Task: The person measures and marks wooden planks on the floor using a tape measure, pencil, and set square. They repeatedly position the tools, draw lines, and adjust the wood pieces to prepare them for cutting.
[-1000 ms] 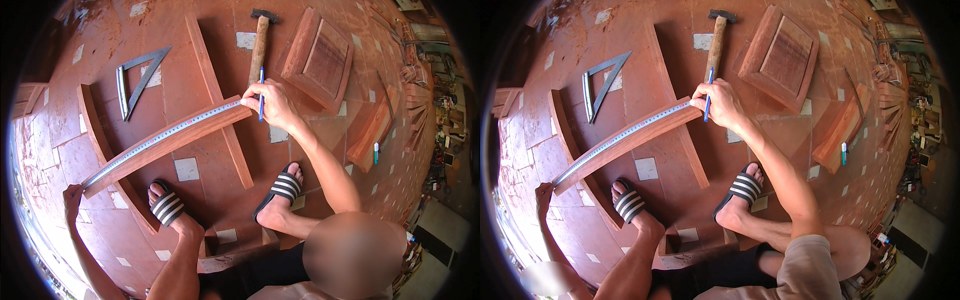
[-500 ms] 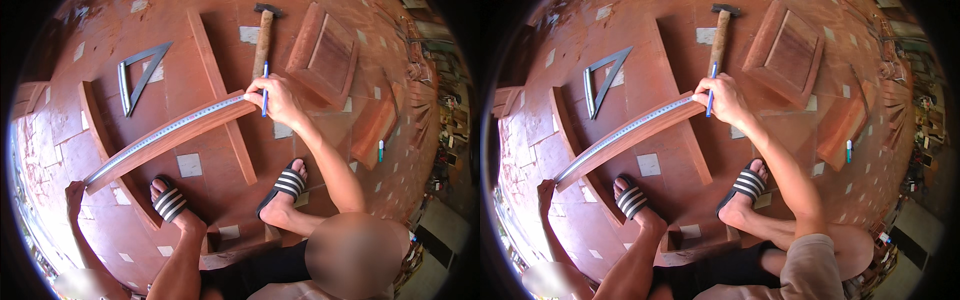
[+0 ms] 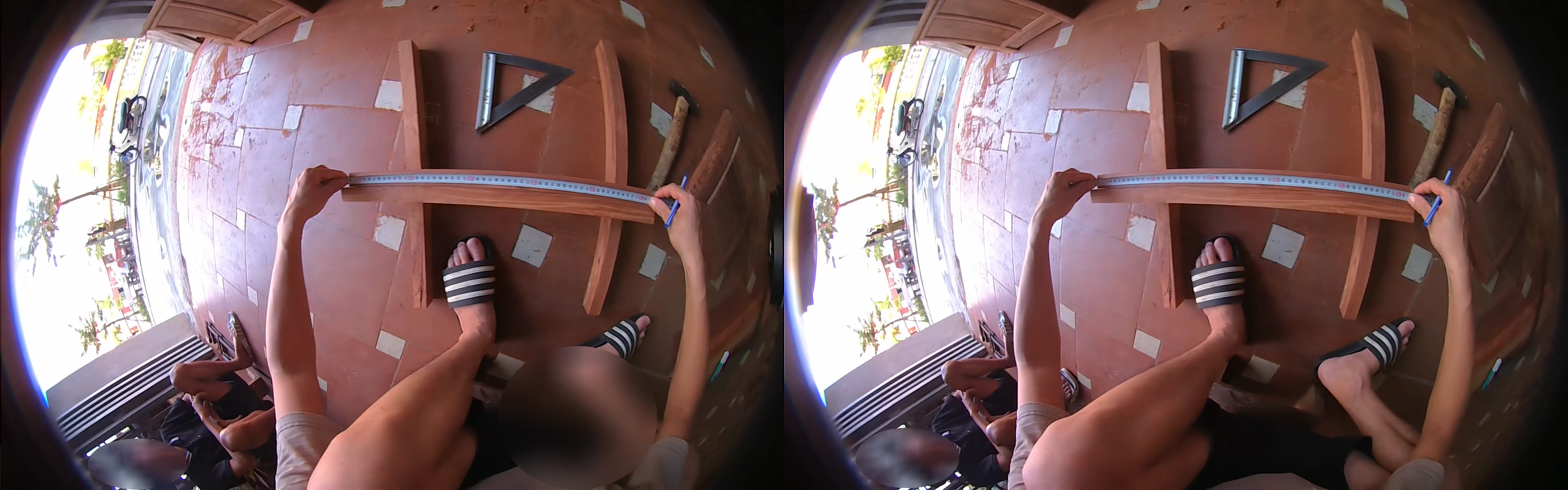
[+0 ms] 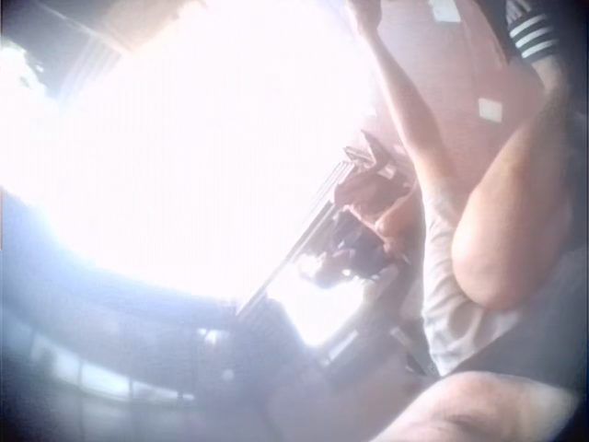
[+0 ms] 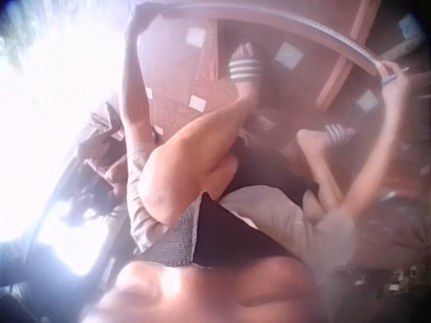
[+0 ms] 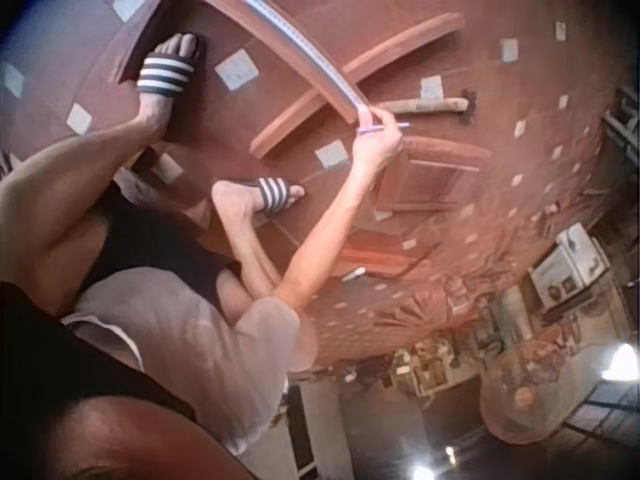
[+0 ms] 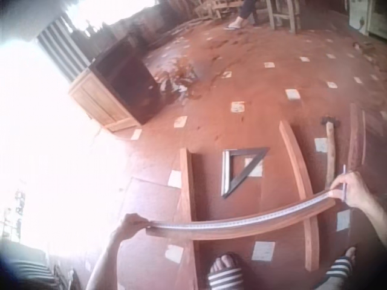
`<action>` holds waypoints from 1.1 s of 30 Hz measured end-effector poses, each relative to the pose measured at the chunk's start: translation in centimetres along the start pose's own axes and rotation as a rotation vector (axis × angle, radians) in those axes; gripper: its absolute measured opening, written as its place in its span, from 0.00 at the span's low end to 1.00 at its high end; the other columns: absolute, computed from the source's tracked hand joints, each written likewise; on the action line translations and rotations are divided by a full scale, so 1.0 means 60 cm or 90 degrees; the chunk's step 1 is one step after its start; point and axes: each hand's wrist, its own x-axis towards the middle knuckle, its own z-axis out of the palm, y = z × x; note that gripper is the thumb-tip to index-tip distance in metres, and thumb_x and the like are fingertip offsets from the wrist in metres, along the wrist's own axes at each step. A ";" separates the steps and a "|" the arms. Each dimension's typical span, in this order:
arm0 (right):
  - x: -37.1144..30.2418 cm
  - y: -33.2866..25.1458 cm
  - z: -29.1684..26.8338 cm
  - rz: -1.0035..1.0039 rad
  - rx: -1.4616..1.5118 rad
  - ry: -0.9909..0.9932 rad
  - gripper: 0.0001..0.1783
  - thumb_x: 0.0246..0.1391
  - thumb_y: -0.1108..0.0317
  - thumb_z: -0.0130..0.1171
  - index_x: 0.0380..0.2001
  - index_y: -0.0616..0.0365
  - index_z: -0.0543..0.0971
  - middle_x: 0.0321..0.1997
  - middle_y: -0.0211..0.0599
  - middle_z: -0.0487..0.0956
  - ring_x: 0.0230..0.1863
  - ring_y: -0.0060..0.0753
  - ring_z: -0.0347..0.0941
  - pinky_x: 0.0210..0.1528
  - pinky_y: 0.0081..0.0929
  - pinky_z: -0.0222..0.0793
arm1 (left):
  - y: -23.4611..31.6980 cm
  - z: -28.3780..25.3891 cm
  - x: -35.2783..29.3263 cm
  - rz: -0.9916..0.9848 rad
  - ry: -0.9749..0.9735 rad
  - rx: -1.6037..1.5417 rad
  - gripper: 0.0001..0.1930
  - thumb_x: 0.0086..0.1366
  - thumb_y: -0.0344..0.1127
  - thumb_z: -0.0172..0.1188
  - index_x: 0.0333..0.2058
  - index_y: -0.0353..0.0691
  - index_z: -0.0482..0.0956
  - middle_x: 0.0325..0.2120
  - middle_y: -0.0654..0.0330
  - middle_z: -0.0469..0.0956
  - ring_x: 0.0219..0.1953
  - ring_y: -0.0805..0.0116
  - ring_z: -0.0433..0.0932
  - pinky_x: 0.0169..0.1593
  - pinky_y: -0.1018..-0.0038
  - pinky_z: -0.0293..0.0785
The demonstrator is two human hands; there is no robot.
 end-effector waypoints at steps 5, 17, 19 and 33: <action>0.001 -0.004 -0.001 0.016 -0.053 0.002 0.09 0.59 0.70 0.72 0.37 0.63 0.84 0.31 0.44 0.83 0.34 0.41 0.80 0.42 0.38 0.74 | 0.019 -0.002 -0.005 -0.005 0.018 -0.017 0.13 0.70 0.39 0.70 0.47 0.41 0.93 0.37 0.56 0.87 0.38 0.63 0.85 0.45 0.66 0.80; 0.035 -0.077 0.004 0.029 -0.087 0.058 0.17 0.73 0.60 0.60 0.55 0.60 0.84 0.44 0.42 0.88 0.51 0.41 0.83 0.60 0.40 0.74 | 0.025 0.018 -0.014 0.010 0.098 0.007 0.10 0.66 0.40 0.70 0.42 0.46 0.94 0.38 0.59 0.88 0.41 0.57 0.84 0.51 0.61 0.80; 0.065 -0.207 0.057 -0.022 0.072 0.078 0.27 0.81 0.50 0.45 0.63 0.59 0.81 0.44 0.38 0.88 0.53 0.34 0.81 0.66 0.40 0.71 | 0.022 0.016 -0.022 0.008 0.117 0.010 0.09 0.66 0.40 0.70 0.41 0.48 0.94 0.37 0.61 0.88 0.43 0.56 0.83 0.53 0.60 0.80; 0.059 -0.606 0.502 -0.027 0.527 -0.103 0.10 0.65 0.70 0.67 0.42 0.68 0.87 0.30 0.38 0.87 0.30 0.25 0.85 0.35 0.24 0.81 | 0.033 0.021 -0.026 0.012 0.152 0.013 0.08 0.66 0.37 0.69 0.40 0.51 0.95 0.36 0.61 0.88 0.44 0.54 0.82 0.52 0.61 0.81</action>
